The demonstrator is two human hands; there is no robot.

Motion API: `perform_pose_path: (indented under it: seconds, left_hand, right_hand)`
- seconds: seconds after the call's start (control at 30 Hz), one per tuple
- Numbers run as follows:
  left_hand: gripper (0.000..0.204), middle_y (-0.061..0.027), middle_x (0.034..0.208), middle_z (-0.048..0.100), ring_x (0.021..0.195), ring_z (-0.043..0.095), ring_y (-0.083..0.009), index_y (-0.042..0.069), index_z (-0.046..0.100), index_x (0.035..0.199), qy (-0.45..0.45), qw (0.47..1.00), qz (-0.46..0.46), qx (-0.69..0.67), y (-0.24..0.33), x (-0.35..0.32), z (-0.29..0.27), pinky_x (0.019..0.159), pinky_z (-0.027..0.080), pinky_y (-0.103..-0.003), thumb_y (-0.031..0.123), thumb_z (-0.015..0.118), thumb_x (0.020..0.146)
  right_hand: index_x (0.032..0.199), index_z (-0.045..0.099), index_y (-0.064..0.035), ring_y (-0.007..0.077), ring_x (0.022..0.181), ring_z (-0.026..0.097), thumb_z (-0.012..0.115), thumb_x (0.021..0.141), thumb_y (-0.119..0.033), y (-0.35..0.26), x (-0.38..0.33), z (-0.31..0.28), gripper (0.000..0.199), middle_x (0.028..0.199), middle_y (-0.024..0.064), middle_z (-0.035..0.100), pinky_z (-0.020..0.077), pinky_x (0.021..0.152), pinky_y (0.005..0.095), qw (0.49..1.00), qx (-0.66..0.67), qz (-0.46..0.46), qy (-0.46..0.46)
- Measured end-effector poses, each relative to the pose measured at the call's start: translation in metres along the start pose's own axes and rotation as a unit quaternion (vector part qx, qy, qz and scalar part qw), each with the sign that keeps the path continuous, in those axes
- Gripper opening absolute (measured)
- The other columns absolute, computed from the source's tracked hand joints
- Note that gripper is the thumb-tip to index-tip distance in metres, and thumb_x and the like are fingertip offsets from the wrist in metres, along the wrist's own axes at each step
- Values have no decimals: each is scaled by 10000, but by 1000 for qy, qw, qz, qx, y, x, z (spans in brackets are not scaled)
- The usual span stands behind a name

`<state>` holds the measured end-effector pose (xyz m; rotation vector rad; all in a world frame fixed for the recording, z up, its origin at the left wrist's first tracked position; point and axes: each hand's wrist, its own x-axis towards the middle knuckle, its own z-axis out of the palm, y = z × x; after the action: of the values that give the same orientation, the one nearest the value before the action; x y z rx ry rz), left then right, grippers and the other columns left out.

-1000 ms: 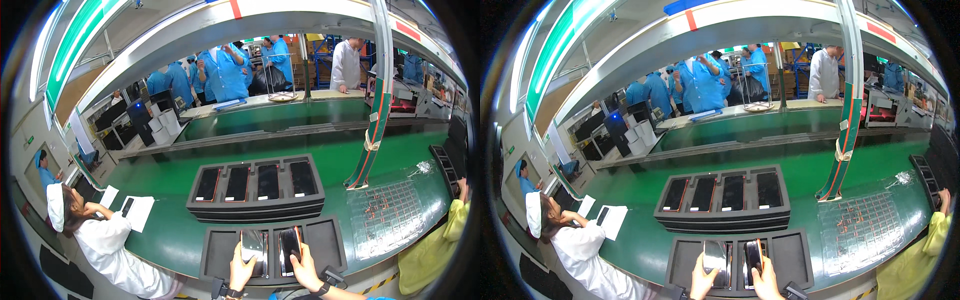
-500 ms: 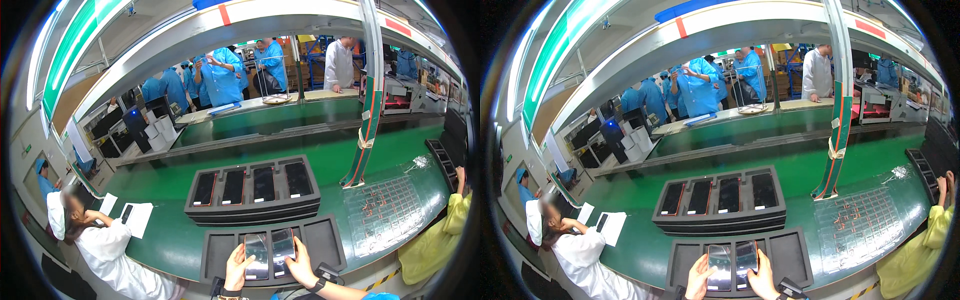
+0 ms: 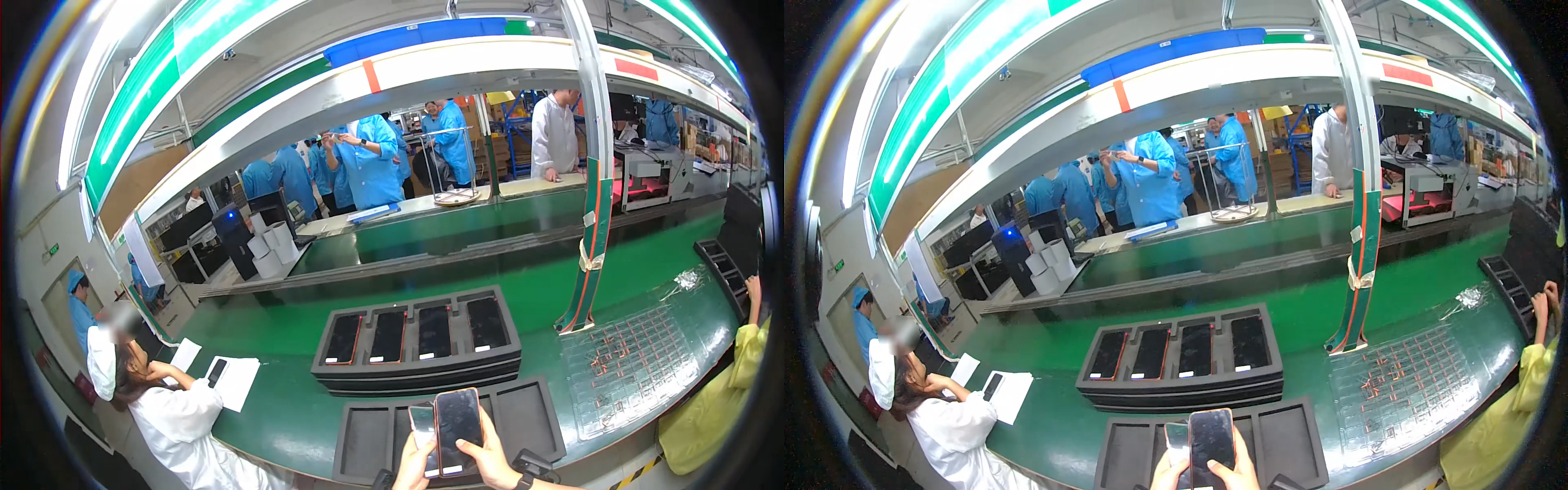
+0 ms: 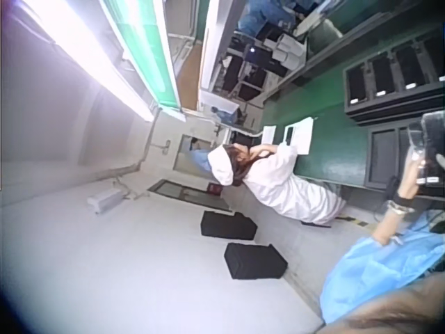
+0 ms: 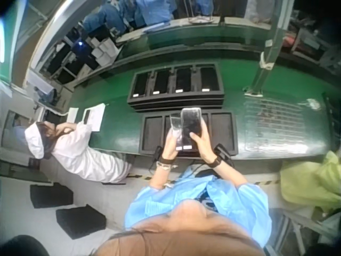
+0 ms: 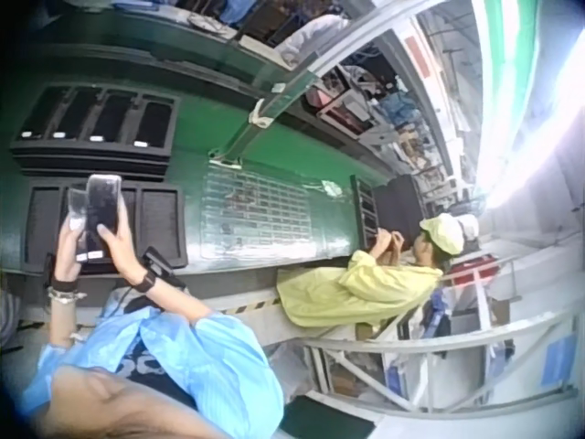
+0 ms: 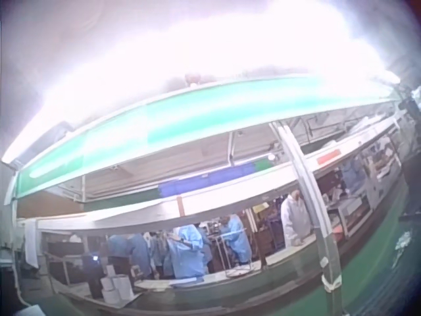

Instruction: The worker is inspecting and organizing smartphone screens or display modules on a factory assembly line.

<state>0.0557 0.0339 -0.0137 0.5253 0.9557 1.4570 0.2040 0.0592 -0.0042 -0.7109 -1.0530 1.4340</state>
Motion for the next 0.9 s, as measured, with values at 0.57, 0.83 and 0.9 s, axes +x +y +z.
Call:
perform_pose_path:
  seconds: [0.57,0.83,0.9]
  left_hand:
    - [624,-248,1178,650,1037,659,-398,70,470,1379,-345,687,190,611,83,25,54,864,555,-443,184,725,821]
    - [522,-171,1144,683,1033,664,-342,57,589,1262,-335,597,281,673,52,34,49,874,542,-420,170,723,770]
    - [542,-125,1134,692,1092,636,-324,78,641,1204,-254,616,333,667,50,25,45,965,501,-408,206,811,706]
  right_hand:
    - [1565,240,-89,278,1425,337,480,995,-305,7,1,-50,656,1560,141,331,227,1189,412,987,-115,-57,100]
    - [1372,544,-5,211,1237,551,459,1070,-282,18,4,-49,419,1345,121,606,394,1070,311,986,-108,-59,109]
    - [1403,516,-3,219,1280,522,462,1068,-268,24,4,-53,431,1388,129,575,372,1094,309,989,-101,-51,94]
